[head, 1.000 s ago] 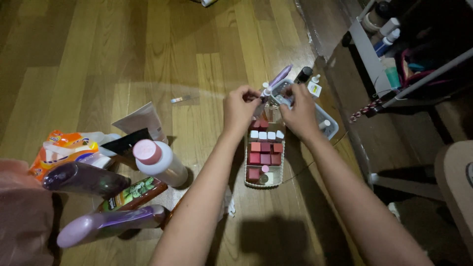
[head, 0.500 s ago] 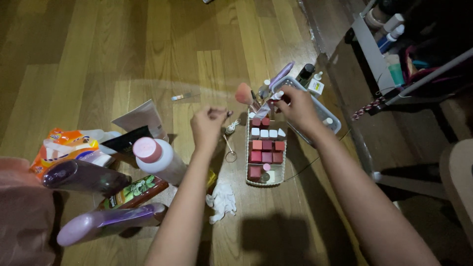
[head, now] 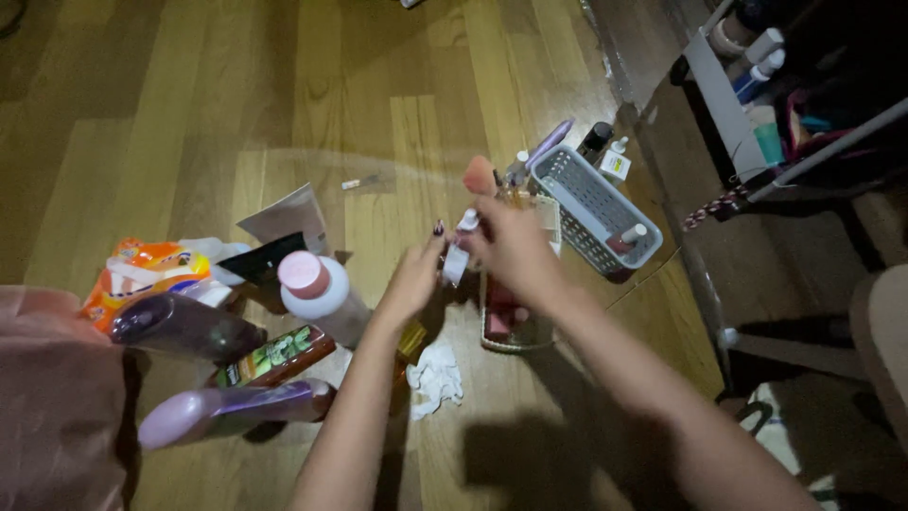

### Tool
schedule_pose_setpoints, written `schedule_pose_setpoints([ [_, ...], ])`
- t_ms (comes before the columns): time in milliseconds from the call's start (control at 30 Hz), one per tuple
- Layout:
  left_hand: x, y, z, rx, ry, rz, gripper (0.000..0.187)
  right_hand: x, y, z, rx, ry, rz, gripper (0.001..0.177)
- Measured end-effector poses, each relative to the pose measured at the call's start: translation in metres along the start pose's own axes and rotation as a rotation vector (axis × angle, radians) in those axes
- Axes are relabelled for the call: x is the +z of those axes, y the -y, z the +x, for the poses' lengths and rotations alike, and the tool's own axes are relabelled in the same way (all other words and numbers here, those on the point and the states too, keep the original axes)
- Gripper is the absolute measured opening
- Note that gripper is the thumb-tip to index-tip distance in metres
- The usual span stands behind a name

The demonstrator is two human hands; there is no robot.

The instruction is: Organizing makeup and cleaning a storage shelf on the floor.

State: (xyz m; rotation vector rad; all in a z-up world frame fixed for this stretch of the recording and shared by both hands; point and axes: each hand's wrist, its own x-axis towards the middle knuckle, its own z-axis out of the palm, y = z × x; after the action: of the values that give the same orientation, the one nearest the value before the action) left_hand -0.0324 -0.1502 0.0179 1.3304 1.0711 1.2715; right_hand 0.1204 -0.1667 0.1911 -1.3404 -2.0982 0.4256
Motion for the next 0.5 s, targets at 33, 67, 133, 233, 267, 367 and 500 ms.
schedule_pose_setpoints([
  [33,-0.002,0.003,-0.013,-0.003,-0.001,0.003,0.038,0.018,-0.002,-0.008,0.001,0.001,0.004,0.038],
  [67,-0.005,0.004,-0.025,-0.157,0.106,-0.116,0.041,0.036,-0.002,-0.016,0.088,0.026,0.028,0.038],
  [133,-0.011,0.013,-0.047,-0.311,0.208,-0.234,0.046,0.062,-0.002,-0.034,0.174,0.055,0.054,0.038],
  [233,-0.018,0.033,-0.069,-0.407,0.113,-0.252,0.038,0.081,0.005,-0.063,0.164,0.021,0.002,0.045],
  [267,-0.019,0.038,-0.076,-0.418,-0.007,-0.158,0.036,0.084,0.011,-0.075,0.191,0.052,-0.060,0.046],
  [367,-0.015,0.038,-0.090,-0.472,-0.156,-0.130,0.031,0.091,0.025,-0.105,0.312,0.263,-0.181,0.054],
  [500,-0.007,0.024,-0.109,-0.489,-0.117,0.202,0.025,0.111,0.027,-0.139,0.414,0.652,-0.287,0.080],
])
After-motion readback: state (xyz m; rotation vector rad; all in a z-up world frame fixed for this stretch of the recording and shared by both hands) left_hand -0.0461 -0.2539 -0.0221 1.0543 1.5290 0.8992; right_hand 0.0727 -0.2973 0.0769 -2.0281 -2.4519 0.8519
